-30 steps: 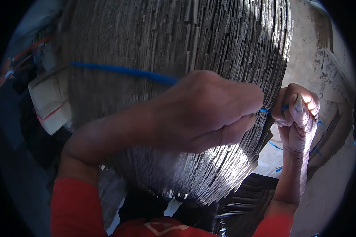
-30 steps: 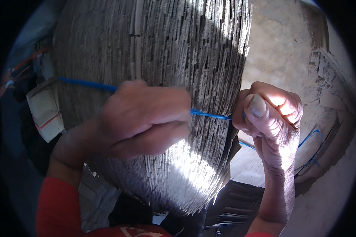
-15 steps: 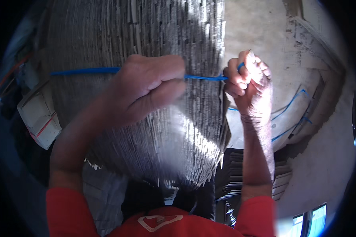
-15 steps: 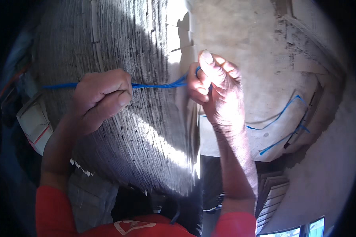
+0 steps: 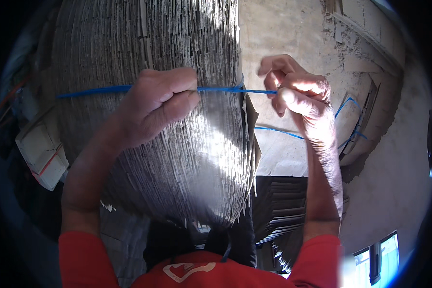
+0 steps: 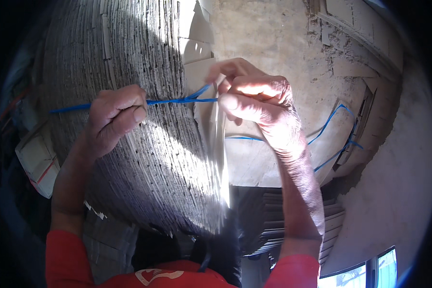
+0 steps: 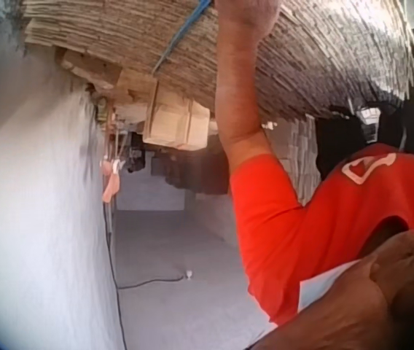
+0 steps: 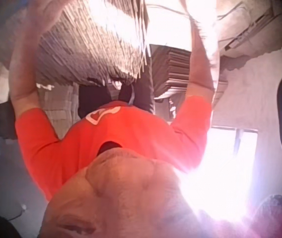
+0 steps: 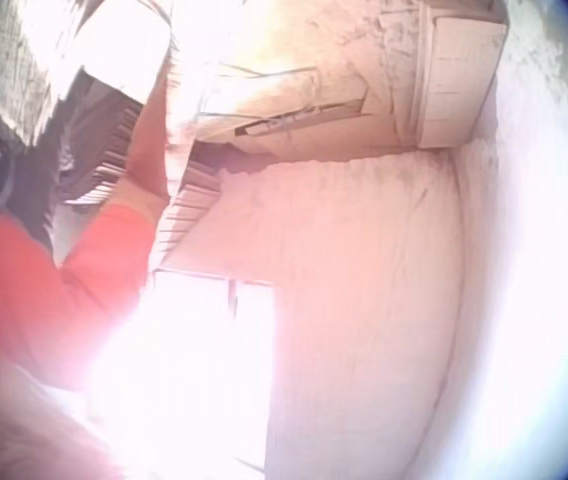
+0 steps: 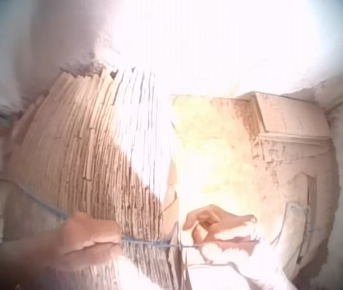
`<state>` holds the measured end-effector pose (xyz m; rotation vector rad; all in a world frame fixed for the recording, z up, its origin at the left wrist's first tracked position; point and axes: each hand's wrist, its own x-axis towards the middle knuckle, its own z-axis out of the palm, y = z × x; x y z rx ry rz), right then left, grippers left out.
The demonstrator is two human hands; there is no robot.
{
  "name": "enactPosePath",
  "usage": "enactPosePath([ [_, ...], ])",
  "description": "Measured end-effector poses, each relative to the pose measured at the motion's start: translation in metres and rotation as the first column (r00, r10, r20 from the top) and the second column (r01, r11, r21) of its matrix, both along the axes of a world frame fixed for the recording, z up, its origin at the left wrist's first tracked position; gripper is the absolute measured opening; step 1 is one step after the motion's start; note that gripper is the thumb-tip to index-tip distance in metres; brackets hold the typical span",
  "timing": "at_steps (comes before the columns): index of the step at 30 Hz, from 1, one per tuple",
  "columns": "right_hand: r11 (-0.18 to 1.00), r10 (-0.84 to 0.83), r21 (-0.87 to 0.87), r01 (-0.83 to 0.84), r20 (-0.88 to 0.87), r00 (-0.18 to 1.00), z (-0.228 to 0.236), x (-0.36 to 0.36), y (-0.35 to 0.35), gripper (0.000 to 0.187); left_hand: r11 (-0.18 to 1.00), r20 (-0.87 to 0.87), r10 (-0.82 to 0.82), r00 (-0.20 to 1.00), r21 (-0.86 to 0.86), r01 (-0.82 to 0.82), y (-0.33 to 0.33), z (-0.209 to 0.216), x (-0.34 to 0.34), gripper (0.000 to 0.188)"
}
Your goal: The person aligns a large stack of flat cardboard sheets on a table, then wraps and ties a blue plastic strap around the bundle to secure it.
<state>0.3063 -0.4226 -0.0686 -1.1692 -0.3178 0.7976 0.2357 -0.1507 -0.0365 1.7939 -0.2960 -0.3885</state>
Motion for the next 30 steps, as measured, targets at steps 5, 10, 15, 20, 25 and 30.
enactPosePath([
  [5,0.941,-0.14,0.209,0.265,-0.474,0.869,-0.012,-0.027,0.033,0.037,1.0,-0.032,0.015,0.999,0.009,-0.014,0.0,0.004,-0.001,0.026],
  [10,0.981,-0.187,-0.112,0.16,-0.296,0.937,0.0,-0.009,0.048,0.038,0.999,-0.072,0.043,0.996,0.002,-0.043,0.0,0.008,-0.003,0.025],
  [15,0.971,-0.238,-0.073,0.227,-0.271,0.933,-0.014,-0.015,0.049,0.039,0.997,-0.142,0.078,0.987,-0.004,-0.079,-0.008,0.019,-0.004,0.026],
  [20,0.877,-0.478,0.011,0.48,-0.057,0.876,-0.04,-0.031,0.052,0.026,0.993,0.226,0.0,0.974,-0.118,0.027,-0.107,0.031,0.03,0.022],
  [25,0.874,-0.167,0.311,0.374,-0.531,0.831,-0.021,-0.042,0.036,0.03,0.916,0.443,-0.381,0.812,0.302,0.265,-0.073,0.007,0.104,0.009],
  [30,0.788,-0.509,0.05,0.614,-0.507,0.696,-0.008,-0.064,0.056,0.011,0.847,0.266,-0.424,0.866,0.455,0.275,-0.087,0.008,0.099,0.012],
])
